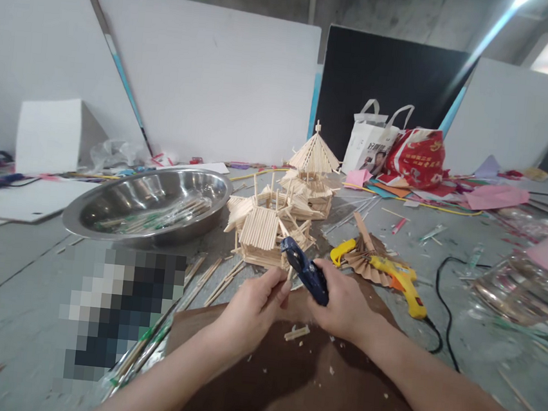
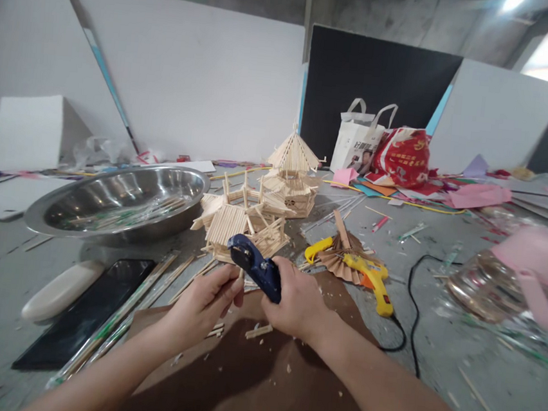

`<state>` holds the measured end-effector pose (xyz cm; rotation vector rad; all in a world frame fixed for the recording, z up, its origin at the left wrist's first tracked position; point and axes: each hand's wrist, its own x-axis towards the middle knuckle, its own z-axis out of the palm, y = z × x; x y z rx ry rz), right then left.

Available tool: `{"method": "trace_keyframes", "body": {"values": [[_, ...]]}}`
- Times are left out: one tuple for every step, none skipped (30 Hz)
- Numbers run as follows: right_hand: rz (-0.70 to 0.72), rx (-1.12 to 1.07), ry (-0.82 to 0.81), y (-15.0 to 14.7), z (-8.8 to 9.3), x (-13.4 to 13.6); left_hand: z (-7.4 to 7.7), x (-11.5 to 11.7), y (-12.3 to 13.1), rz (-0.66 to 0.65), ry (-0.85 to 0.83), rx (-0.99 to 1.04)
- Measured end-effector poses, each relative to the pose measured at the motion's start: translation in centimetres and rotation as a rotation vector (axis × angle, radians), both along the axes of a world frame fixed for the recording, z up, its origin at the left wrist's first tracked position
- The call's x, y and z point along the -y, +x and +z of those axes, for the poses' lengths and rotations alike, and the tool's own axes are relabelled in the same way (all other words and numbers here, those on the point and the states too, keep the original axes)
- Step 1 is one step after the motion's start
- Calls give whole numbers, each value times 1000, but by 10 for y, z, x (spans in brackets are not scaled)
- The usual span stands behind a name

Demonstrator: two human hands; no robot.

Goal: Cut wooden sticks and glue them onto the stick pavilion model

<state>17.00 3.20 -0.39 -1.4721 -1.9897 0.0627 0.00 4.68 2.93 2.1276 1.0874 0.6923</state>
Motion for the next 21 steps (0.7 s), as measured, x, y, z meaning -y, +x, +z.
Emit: {"method": "trace_keyframes", "body": {"values": [[0,-1,-4,0,0,0,-1,0,0,2,-3,-2],[0,-2,-9,0,1,0,-1,0,0,4,-7,0],[0,-4,-17,0,1,0,-2,0,0,6,-12,4],[-1,-6,-24,0,1,0,-3,0,0,9,-17,10],[-4,-7,-32,-1,2,0,-3,0,0,13,-23,18],[-8,-5,-42,-1,2,0,-4,0,1,16,-29,24],[-12,-5,-51,-1,2,0,-3,0,1,18,-35,30],[-14,-6,-60,-1,2,0,-3,0,1,19,-41,33],[-15,-8,-68,-1,1,0,-3,0,2,19,-47,33],[-12,-12,-78,-1,1,0,-2,1,2,21,-55,31],[-12,-17,-84,-1,1,0,-1,1,3,22,-63,29],[-17,-20,-89,-1,1,0,0,2,4,22,-75,29],[-25,-19,-92,-1,0,0,1,2,4,24,-87,30],[-32,-16,-96,-1,0,0,2,3,5,25,-102,32],[-37,-12,-99,-2,0,-1,2,3,5,27,-120,38],[-44,-9,-102,-2,0,-1,3,3,6,29,-140,48],[-50,-9,-107,-3,0,-1,3,3,6,33,-162,60],[-54,-12,-114,-3,0,-1,3,3,6,40,-183,76],[-60,-20,-121,-3,0,-2,2,3,6,48,-203,96],[-66,-31,-126,-4,1,-3,1,2,6,54,-218,116],[-70,-45,-130,-3,1,-4,0,1,6,58,-229,137]]}}
